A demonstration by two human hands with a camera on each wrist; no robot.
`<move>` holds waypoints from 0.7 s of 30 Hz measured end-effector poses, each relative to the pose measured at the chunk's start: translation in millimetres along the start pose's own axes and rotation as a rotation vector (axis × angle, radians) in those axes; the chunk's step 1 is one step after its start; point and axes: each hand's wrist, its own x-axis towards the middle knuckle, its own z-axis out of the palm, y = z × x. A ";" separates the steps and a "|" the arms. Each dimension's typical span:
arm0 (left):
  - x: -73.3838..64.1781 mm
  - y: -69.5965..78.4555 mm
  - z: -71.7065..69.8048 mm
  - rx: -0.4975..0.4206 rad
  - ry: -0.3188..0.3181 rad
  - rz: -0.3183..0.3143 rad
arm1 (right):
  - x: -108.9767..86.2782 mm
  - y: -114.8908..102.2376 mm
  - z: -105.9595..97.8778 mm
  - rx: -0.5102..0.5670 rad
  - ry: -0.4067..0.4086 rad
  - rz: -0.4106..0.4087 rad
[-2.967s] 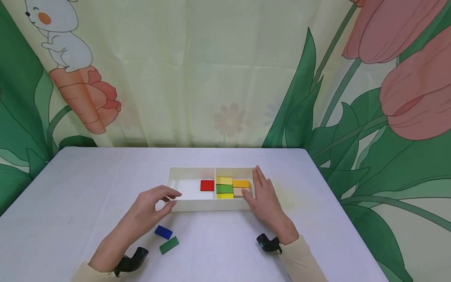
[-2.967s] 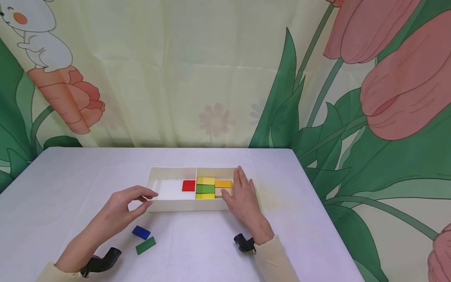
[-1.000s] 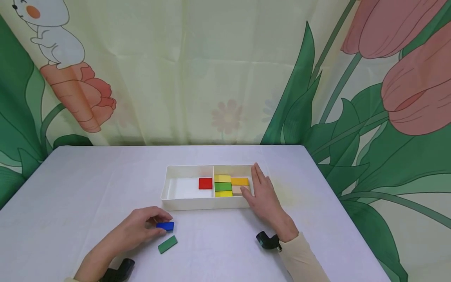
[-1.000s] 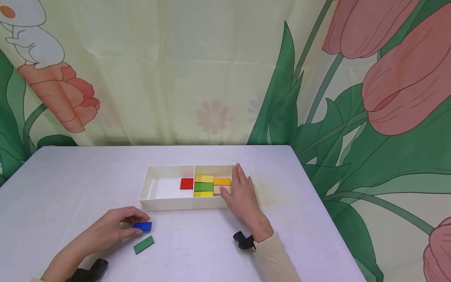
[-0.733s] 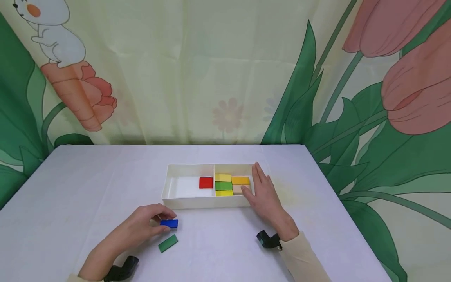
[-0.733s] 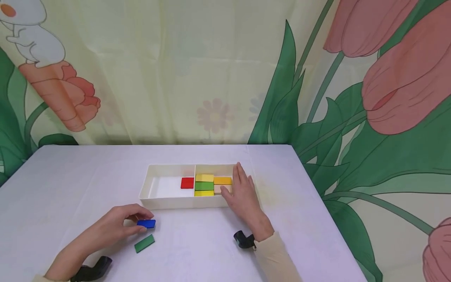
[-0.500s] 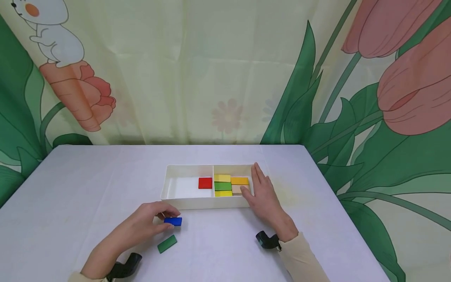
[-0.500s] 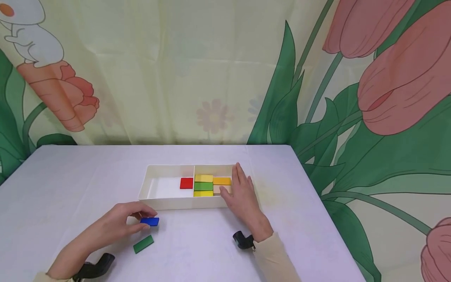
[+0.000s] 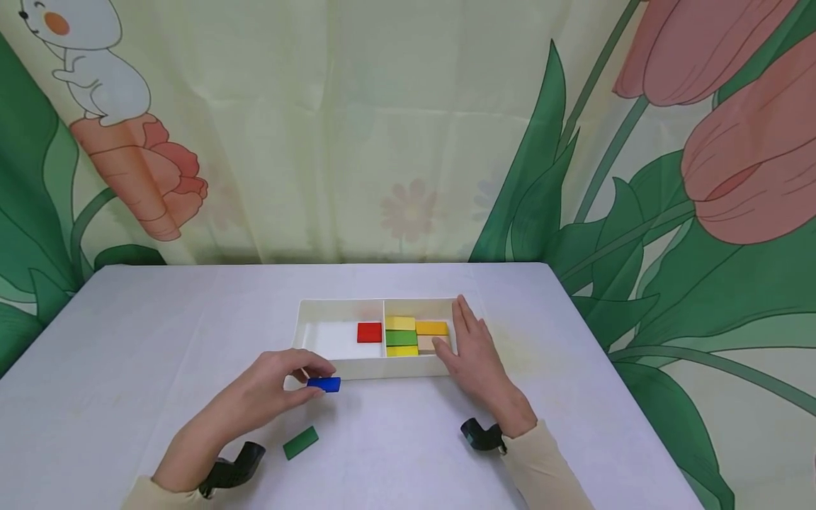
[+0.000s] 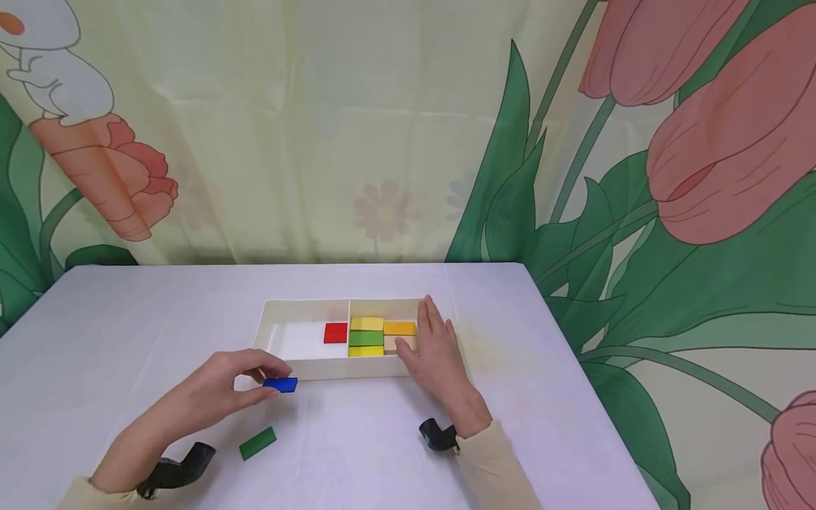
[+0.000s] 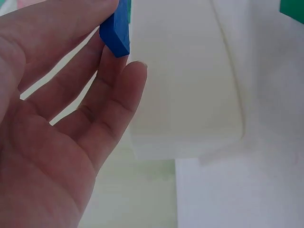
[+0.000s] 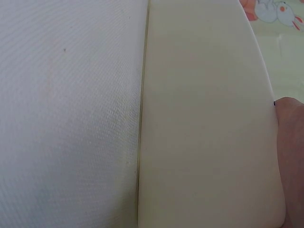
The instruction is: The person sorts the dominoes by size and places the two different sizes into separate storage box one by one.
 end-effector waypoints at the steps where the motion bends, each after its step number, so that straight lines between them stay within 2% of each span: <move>1: 0.6 1.0 -0.9 0.004 0.007 0.005 | 0.1 0.2 0.3 -0.001 0.002 0.000; 4: 3.2 2.9 -3.0 0.019 0.032 0.027 | 0.0 0.3 0.9 -0.002 0.009 -0.003; 11: 16.1 4.0 -3.0 0.064 0.111 0.123 | -0.4 0.0 0.9 -0.022 0.011 -0.004; 15: 24.7 5.4 -2.4 0.082 0.146 0.126 | -0.4 -0.1 0.5 -0.031 0.003 0.001; 21: 35.7 5.7 0.4 0.089 0.161 0.128 | -1.0 -0.9 0.2 -0.054 0.015 -0.011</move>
